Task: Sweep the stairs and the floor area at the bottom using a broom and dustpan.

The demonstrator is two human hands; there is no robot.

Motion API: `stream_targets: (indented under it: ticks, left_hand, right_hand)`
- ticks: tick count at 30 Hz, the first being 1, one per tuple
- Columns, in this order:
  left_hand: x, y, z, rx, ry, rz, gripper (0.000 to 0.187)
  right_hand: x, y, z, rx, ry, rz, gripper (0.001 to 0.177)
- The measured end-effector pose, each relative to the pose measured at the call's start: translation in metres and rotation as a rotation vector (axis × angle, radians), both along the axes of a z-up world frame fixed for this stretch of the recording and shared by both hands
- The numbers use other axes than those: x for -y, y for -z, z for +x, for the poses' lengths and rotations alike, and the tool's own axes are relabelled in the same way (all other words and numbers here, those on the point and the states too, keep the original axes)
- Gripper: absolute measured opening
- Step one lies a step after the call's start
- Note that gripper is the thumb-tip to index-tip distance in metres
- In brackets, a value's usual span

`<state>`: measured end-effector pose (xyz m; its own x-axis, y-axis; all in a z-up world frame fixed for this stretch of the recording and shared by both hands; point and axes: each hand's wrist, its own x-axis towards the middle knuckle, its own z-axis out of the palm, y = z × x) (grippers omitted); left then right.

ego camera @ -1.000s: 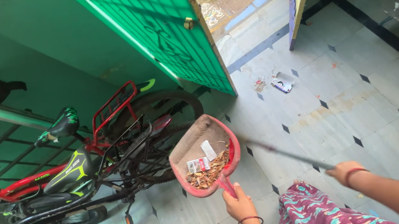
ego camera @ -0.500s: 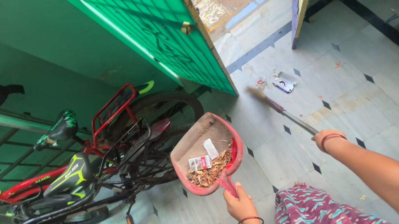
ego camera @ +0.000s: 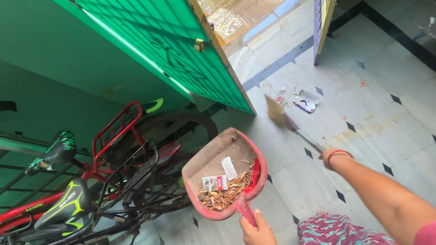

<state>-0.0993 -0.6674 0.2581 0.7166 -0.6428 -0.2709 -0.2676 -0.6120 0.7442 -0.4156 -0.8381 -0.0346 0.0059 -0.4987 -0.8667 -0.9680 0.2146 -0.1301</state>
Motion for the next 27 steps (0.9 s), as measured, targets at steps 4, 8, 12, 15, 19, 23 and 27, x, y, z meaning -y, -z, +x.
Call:
stream_targets:
  ticks: [4, 8, 12, 15, 19, 23, 27]
  left_hand:
    - [0.006, -0.009, -0.002, -0.032, -0.029, 0.026, 0.032]
    - [0.018, -0.001, -0.006, -0.084, -0.055, 0.043, 0.032]
    - [0.027, -0.001, -0.011, -0.094, -0.034, 0.027, 0.032]
    - [0.029, 0.0, -0.017, -0.106, -0.028, -0.021, 0.031]
    - [0.038, 0.011, -0.018, -0.09, 0.001, 0.001, 0.031]
    - [0.055, 0.017, -0.021, -0.076, 0.045, 0.059, 0.031]
    - [0.079, 0.035, -0.025, -0.076, 0.133, -0.007, 0.03]
  right_hand:
    - [-0.037, -0.098, 0.002, -0.023, 0.037, -0.05, 0.056]
    - [-0.076, -0.1, 0.006, -0.066, -0.117, -0.026, 0.061]
    - [-0.069, -0.106, 0.017, -0.017, 0.048, 0.026, 0.051]
    - [-0.062, -0.112, 0.023, -0.111, 0.284, 0.077, 0.048]
    - [-0.056, -0.043, -0.015, -0.254, 0.113, 0.03, 0.042]
    - [-0.065, -0.074, -0.074, -0.236, 0.115, -0.132, 0.039]
    - [-0.078, -0.128, -0.126, -0.205, 0.197, -0.158, 0.042]
